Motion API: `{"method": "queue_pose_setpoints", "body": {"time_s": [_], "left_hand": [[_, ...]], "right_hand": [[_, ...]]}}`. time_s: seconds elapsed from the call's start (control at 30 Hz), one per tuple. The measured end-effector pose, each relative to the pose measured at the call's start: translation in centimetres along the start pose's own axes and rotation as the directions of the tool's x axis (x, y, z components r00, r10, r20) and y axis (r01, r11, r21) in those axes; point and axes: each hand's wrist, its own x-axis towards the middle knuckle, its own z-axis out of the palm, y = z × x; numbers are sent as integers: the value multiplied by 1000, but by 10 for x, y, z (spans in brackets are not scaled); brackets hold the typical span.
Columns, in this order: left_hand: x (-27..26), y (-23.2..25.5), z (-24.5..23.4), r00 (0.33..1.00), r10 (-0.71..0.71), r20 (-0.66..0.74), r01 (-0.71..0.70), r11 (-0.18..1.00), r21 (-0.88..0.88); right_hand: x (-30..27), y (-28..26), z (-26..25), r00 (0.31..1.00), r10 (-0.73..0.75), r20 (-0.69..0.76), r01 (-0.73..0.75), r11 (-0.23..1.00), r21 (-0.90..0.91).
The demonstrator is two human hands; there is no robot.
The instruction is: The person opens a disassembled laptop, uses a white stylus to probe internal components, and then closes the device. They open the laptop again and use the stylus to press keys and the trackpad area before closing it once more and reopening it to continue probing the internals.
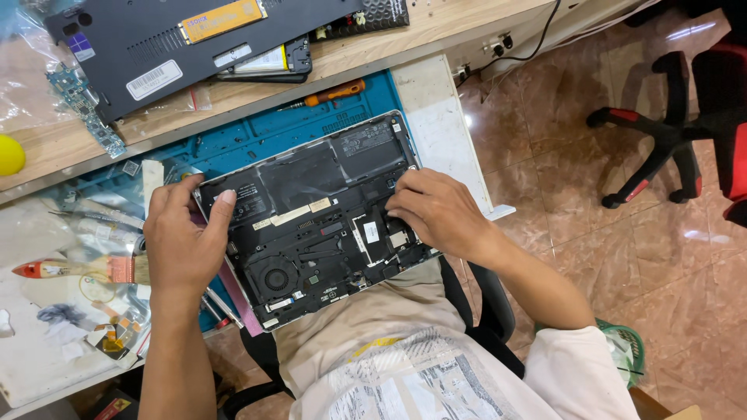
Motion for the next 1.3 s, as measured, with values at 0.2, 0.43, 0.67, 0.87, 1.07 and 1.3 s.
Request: {"method": "queue_pose_setpoints", "body": {"time_s": [0.2,0.43,0.67,0.87,1.07,1.3], "left_hand": [[-1,3,0,1000,-11,1,11,1000,5],[0,6,-2,999,-33,19,33,999,8],[-1,5,-3,999,-44,24,44,999,3],[0,5,-5,999,-27,32,28,1000,-14],[1,1,-7,1000,15,26,-15,999,-30],[2,-1,-9,999,28,40,-26,999,-39]], "right_hand": [[3,2,-2,999,19,35,-19,1000,10],[3,6,-1,999,31,27,-33,998,54],[2,6,-1,998,63,30,-66,989,129],[5,3,-7,994,89,67,-101,973,207],[6,-8,-19,988,84,131,-113,965,236],[-22,-8,-26,987,144,68,-153,974,167]]}}
